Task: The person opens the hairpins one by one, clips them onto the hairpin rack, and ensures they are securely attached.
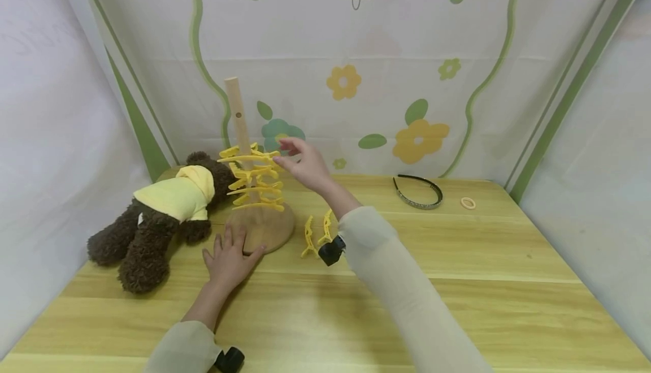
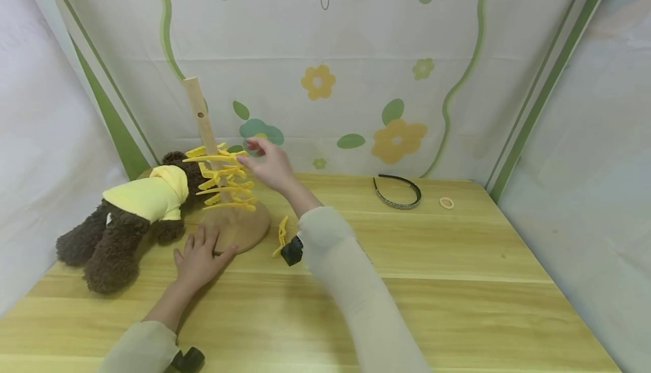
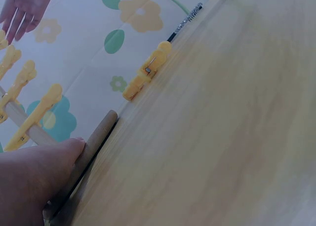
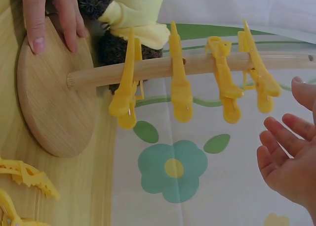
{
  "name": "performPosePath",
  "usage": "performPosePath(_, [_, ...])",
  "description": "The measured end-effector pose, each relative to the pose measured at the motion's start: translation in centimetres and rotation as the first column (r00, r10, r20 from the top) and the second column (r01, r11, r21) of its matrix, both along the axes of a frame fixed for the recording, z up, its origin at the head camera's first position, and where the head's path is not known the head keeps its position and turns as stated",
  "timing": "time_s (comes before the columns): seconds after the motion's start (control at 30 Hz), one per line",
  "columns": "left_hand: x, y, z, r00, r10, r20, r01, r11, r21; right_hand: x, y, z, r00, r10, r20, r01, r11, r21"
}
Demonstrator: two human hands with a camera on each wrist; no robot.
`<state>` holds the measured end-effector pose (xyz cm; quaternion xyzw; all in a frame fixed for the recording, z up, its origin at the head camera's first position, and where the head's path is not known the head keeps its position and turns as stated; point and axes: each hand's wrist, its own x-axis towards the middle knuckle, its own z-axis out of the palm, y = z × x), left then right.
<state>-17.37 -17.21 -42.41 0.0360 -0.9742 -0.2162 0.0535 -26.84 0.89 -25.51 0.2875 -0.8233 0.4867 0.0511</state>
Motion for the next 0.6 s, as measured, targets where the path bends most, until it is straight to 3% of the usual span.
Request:
performPosePath(0.2, [0.0,0.0,-0.1,1.000,-0.005,-0.013,0.005,1.000,-0.001,0.7,2.8,-0.5,0.997,0.012,-0.075,-0.016,0.998,-0.065])
performPosePath(0.3, [-0.1,0.0,-0.1,1.000,-0.006,-0.016,0.006,1.000,-0.008,1.4,4.3,-1.5,0.998,0.001,-0.069,-0.006,0.998,-0.064])
performPosePath(0.43, [-0.1,-0.2,-0.2,1.000,-0.001,-0.015,0.001,1.000,-0.015,2.0,6.1,-3.8,0.999,-0.031,-0.023,0.030,0.998,-0.049])
performPosePath(0.6, [-0.1,-0.1,-0.2,1.000,0.000,-0.004,0.000,1.000,-0.005,2.7,8.0,-7.7,0.993,-0.078,0.092,0.085,0.994,-0.064])
